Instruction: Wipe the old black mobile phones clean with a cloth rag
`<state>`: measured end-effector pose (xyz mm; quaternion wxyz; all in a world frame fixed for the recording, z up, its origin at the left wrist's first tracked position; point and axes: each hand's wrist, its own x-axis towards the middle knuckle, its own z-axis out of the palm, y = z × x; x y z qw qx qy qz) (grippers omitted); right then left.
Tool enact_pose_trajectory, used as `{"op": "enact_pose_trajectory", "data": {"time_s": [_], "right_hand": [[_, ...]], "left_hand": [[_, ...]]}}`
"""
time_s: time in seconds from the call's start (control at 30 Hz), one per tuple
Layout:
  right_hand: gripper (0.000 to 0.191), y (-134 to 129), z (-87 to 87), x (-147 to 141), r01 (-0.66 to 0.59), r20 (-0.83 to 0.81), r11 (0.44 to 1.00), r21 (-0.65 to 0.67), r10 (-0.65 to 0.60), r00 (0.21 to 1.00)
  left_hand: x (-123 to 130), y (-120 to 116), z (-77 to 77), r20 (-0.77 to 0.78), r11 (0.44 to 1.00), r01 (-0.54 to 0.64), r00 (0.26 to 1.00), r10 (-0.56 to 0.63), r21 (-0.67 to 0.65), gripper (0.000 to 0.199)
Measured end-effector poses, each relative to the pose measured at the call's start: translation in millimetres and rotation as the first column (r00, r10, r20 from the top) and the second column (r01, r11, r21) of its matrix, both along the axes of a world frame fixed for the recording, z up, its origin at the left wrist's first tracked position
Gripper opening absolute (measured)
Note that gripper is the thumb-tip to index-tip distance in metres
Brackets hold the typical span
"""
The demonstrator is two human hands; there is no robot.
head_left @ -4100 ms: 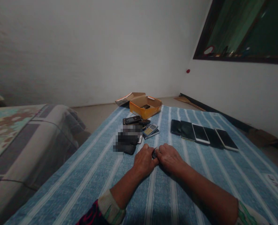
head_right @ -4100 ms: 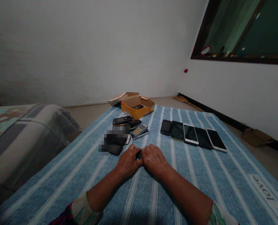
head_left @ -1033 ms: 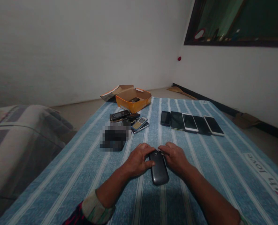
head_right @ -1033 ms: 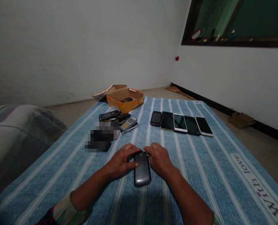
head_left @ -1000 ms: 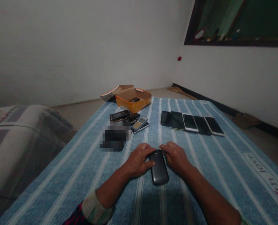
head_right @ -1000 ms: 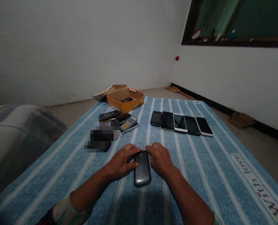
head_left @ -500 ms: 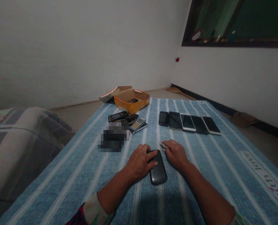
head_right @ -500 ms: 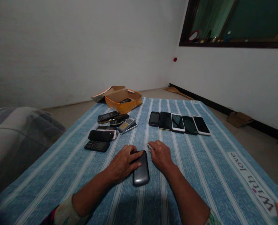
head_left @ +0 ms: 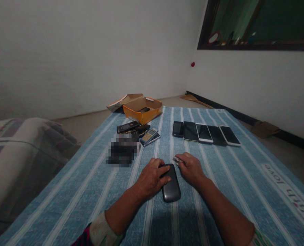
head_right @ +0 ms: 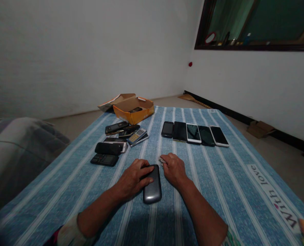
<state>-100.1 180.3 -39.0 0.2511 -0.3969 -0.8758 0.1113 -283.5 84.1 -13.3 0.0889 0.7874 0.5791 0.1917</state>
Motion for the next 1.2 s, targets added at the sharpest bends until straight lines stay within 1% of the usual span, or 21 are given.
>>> {"op": "enact_pose_trajectory", "data": {"time_s": [0.13,0.23,0.43,0.57,0.8,0.9,0.97,1.03,1.13,1.2], "right_hand": [[0.027,0,0.1,0,0.004,0.005,1.000,-0.004,-0.004,1.000],[0.028,1,-0.3,0,0.000,0.008,1.000,0.004,0.000,1.000],[0.026,2,-0.7,0,0.000,0.005,1.000,-0.003,0.000,1.000],[0.027,2,-0.5,0,-0.005,-0.008,1.000,-0.002,0.005,1.000],[0.025,0,2.5,1,-0.036,-0.011,0.999,-0.022,0.035,0.999],[0.025,-1,3.5,0,-0.079,-0.029,0.997,-0.026,0.078,0.996],[0.027,-4,4.8,-1,-0.122,-0.025,0.992,-0.021,0.121,0.992],[0.029,-7,7.5,-2,-0.159,0.010,0.987,-0.005,0.159,0.987],[0.025,-13,14.1,-5,-0.190,0.115,0.981,0.040,0.184,0.976],[0.021,-18,18.8,-6,-0.207,0.207,0.976,0.061,0.191,0.959]], "left_hand": [[-3,1,-9.4,0.042,0.998,0.016,0.999,-0.019,0.058,0.027],[-4,1,-11.5,0.054,0.998,0.018,0.998,-0.021,0.064,0.026],[0,0,-2.3,0.013,1.000,0.000,1.000,0.000,0.001,0.040],[0,0,0.7,0.003,1.000,0.000,1.000,0.000,-0.009,0.038],[-3,1,-13.7,0.060,0.997,0.010,0.998,-0.014,0.072,0.025],[-3,1,-13.8,0.101,0.997,-0.001,0.995,-0.007,0.080,0.027],[-2,0,-9.6,0.132,0.998,-0.012,0.991,0.004,0.059,0.032],[1,-1,-3.8,0.148,1.000,-0.024,0.989,0.022,0.012,0.045],[6,-3,3.2,0.135,0.998,-0.017,0.991,0.026,-0.065,0.080],[8,-5,4.6,0.116,0.993,-0.030,0.992,0.043,-0.114,0.104]]}}
